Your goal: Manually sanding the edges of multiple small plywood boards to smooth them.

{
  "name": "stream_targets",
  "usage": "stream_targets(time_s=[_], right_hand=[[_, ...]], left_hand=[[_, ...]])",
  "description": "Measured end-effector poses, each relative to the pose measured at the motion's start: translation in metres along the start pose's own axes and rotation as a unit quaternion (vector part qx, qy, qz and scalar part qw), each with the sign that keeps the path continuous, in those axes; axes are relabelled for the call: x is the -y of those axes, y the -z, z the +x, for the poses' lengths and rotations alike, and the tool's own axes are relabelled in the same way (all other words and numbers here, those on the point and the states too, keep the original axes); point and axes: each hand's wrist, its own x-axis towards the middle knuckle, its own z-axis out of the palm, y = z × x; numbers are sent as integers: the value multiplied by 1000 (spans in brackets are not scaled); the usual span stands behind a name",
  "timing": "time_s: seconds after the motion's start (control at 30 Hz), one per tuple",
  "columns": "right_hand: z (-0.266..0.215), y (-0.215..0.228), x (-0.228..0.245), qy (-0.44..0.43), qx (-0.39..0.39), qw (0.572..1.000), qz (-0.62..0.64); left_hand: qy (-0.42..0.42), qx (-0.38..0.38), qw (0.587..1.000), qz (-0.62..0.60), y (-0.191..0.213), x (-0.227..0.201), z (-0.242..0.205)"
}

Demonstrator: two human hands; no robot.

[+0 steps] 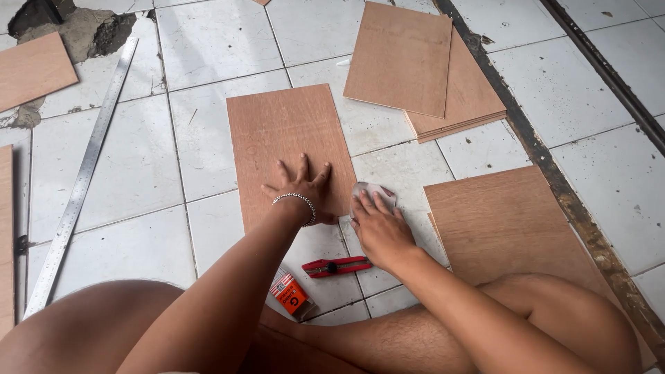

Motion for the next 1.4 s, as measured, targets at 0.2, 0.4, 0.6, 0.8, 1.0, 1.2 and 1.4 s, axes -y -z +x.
stream_targets(time_s=[0.2,0.4,0.6,0.8,1.0,1.2,1.4], right_hand=[[78,17,-7,-7,-42,999,-33],[19,19,9,-9,0,999,-44],[4,7,8,2,-11,999,-43],[28,7,3,-3,-26,998,-59],[-12,8,15,-12,17,1000,-5],[68,24,-4,-1,-22,999,-43],[-5,23,21,-6,40,995,-96]], left_hand=[[-2,12,1000,1,5,1,-4],[16,16,1000,-13,11,-2,-17],[14,2,1000,5,5,-3,-12],[27,14,1000,-5,8,1,-25],[36,21,999,12,11,-2,-26],[35,20,999,-4,6,0,-18],[37,10,999,-6,5,1,-18]])
